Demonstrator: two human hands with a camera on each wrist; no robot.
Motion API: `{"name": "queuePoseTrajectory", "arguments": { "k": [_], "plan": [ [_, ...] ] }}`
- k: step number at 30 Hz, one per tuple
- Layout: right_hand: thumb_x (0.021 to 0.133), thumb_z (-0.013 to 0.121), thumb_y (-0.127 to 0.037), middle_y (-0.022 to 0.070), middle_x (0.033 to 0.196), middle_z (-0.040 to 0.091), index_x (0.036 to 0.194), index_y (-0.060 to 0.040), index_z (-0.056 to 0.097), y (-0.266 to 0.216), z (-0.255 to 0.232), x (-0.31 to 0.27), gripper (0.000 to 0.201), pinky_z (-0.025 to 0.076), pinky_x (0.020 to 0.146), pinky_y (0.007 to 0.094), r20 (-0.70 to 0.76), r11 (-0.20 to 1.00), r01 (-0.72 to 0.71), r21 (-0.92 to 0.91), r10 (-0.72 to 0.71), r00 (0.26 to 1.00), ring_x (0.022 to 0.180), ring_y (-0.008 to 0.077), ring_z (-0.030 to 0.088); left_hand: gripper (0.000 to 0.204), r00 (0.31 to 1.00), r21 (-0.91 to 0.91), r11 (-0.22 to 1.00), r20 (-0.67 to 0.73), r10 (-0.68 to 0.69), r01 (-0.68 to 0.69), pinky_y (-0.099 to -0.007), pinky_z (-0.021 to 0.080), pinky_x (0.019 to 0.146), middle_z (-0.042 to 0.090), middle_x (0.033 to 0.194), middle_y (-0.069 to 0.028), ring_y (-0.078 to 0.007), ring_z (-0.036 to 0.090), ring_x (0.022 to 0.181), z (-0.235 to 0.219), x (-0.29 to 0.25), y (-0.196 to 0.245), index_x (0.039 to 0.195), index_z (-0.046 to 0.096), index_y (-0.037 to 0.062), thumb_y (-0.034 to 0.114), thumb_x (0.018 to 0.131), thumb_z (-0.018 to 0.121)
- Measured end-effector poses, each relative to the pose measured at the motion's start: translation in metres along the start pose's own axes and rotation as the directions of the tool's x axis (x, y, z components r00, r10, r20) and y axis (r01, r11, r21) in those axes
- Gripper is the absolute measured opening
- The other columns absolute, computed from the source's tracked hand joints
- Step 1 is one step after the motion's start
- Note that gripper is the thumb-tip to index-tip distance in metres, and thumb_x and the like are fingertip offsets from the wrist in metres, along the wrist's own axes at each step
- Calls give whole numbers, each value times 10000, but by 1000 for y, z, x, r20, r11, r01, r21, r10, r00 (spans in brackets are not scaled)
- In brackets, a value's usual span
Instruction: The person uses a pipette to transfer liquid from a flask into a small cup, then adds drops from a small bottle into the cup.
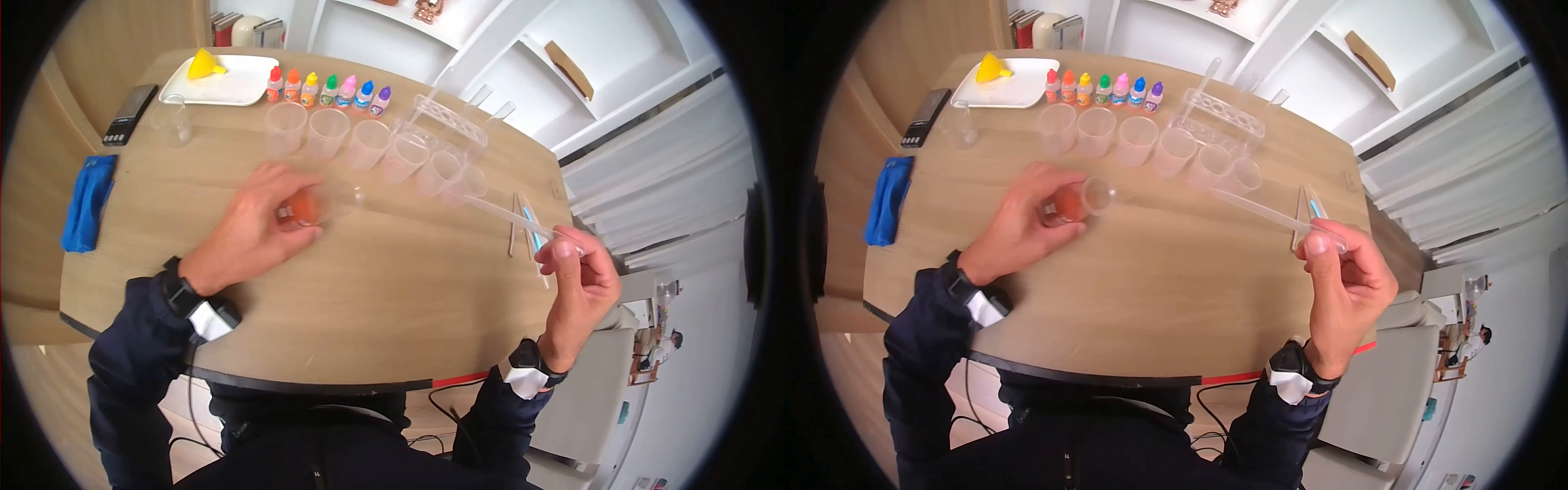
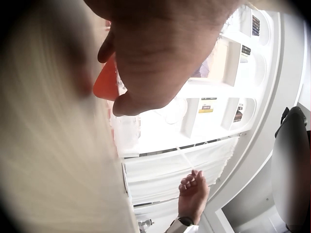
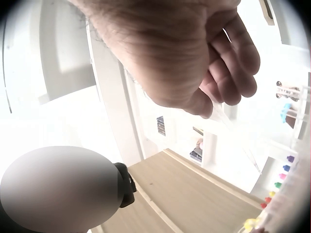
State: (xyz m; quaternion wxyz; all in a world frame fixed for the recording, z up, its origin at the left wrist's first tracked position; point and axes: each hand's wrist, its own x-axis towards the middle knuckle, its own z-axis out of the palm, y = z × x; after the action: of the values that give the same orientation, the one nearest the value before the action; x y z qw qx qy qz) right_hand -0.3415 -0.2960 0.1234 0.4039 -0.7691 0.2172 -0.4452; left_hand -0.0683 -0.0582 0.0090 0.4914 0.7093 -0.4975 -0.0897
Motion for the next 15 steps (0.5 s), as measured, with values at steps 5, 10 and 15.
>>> {"name": "queuePoseTrajectory", "arguments": {
  "k": [5,10,15],
  "plan": [
    [952,866,-50,20,850,733,1037,33,800,-7,3,-4,136,489,732,235,63,996,28,-84,-22,998,784,94,638,546,995,53,994,-27,98,-97,-443,542,988,677,1124,-132,-356,619,1122,38,16,4,1343,688,22,35,821,845],
    [927,869,-33,-2,842,729,1020,28,801,-10,5,5,130,471,722,228,151,990,22,-139,0,989,749,70,589,581,981,91,978,-31,193,-190,-445,529,1034,676,1193,-143,-367,618,1168,57,22,10,1375,681,29,42,823,861],
    [937,858,-50,3,854,748,1036,27,802,-4,25,10,138,480,667,237,272,987,-14,-162,59,961,727,53,590,576,985,47,985,-17,170,-169,-434,551,1011,670,1211,-149,-359,637,1161,67,23,13,1384,675,17,9,834,847]
  ]
}}
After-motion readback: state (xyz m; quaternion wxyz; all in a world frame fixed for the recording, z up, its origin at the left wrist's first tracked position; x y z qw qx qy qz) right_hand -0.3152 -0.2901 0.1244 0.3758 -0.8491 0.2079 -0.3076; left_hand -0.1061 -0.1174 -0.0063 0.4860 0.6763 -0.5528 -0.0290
